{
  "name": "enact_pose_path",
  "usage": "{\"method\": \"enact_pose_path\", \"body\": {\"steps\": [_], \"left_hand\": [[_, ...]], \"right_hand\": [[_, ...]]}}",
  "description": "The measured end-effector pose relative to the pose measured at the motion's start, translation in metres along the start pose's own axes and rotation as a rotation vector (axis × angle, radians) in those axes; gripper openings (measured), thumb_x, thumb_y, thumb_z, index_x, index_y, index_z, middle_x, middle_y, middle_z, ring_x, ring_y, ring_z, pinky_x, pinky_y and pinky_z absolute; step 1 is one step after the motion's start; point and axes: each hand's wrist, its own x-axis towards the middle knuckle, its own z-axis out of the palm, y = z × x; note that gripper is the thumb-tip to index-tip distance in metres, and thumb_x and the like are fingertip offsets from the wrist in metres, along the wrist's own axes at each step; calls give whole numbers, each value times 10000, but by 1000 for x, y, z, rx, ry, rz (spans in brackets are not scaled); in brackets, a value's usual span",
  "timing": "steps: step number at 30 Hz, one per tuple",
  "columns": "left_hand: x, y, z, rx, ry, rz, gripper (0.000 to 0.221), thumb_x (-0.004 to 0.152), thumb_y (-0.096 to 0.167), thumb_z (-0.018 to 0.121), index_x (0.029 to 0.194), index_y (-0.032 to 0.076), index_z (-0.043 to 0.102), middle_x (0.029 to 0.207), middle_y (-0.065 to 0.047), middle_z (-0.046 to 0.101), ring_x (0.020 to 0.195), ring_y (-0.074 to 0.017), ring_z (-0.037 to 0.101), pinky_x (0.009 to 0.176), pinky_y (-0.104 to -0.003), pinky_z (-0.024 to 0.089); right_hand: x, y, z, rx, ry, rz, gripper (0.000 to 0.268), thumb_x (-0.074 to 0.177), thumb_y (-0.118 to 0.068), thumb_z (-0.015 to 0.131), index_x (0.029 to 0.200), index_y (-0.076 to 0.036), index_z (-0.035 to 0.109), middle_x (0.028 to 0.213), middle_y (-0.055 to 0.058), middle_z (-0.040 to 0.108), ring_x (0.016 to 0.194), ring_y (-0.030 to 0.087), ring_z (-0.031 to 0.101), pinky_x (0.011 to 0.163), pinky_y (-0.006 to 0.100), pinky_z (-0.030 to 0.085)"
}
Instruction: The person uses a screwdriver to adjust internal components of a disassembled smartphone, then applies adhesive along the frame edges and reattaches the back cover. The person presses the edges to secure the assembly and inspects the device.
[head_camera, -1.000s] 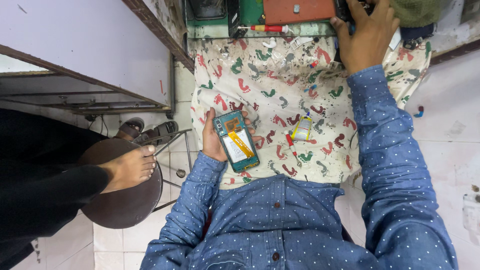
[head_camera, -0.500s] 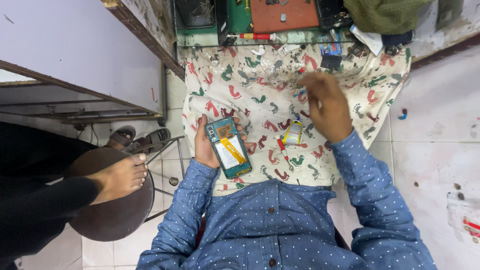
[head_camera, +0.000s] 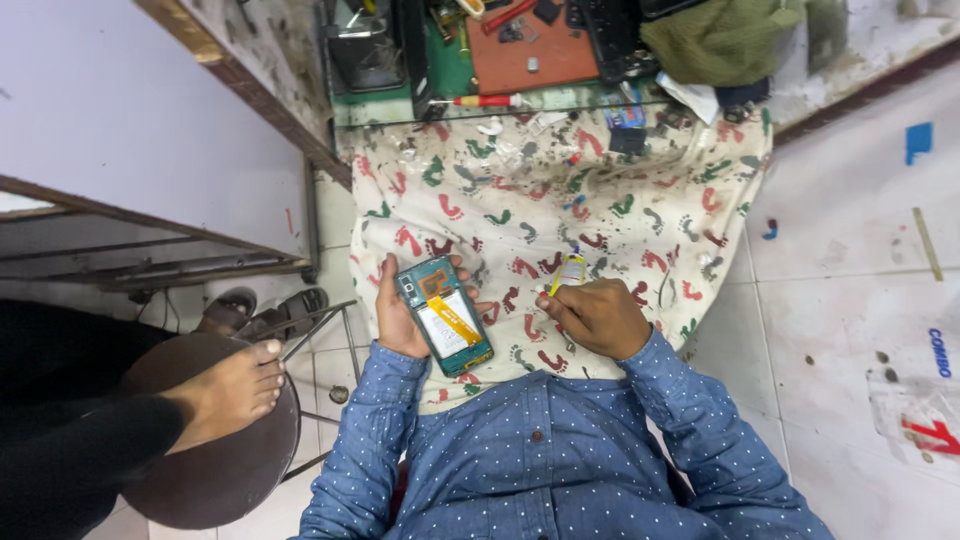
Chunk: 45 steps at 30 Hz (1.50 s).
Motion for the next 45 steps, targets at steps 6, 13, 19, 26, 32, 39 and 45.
{"method": "enact_pose_path", "body": {"steps": [6,13,19,26,32,39,45], "left_hand": [[-4,2,4,-63,-30,-4,975,980,767,304,1373,-92,542,1145,-237,672,1007,-431,662,1019,-740,444],[-6,-2,1,-19,-25,45,993,938,790,329,1377,-73,547,1156,-228,674,1028,-420,663,1015,-736,454],[-5,-2,-2,-19,-44,35,974,945,781,328,1380,-63,548,1159,-219,672,1038,-405,665,1018,-717,462],[-5,-2,1,-33,-47,29,943,955,763,334,1376,-53,550,1156,-217,670,1036,-401,666,1019,-720,462],[-5,-2,1,-39,-44,27,932,958,757,337,1374,-49,554,1156,-220,670,1036,-406,667,1027,-723,451],[-5,-2,3,-19,-15,29,925,955,756,331,1366,-42,556,1150,-221,669,1031,-410,667,1010,-718,460],[-6,-3,2,-35,-21,23,919,966,745,333,1365,-51,556,1147,-219,668,1035,-410,667,1017,-722,455]], "right_hand": [[4,-17,-27,-74,-8,51,426,986,-280,672,636,-56,581,541,120,532,486,301,548,497,433,429],[4,-54,-46,-41,-90,-23,220,956,-188,635,1102,-45,718,953,124,733,839,321,705,721,419,552],[0,-75,-51,-86,-212,87,284,914,-178,650,1169,-64,698,987,131,727,901,339,694,786,442,539],[1,-88,-59,-15,-203,63,349,912,-234,668,1230,-88,667,1024,131,725,953,330,688,812,428,535],[0,-83,-64,320,-153,110,788,895,-377,719,1526,-47,382,1098,97,762,1008,287,737,870,402,554],[8,-80,-57,142,-107,43,498,923,-290,704,1362,-84,588,1187,136,723,1043,313,713,870,398,562],[7,-66,-50,174,-72,16,319,944,-238,681,1218,-73,688,1196,118,716,1065,288,713,896,383,567]]}}
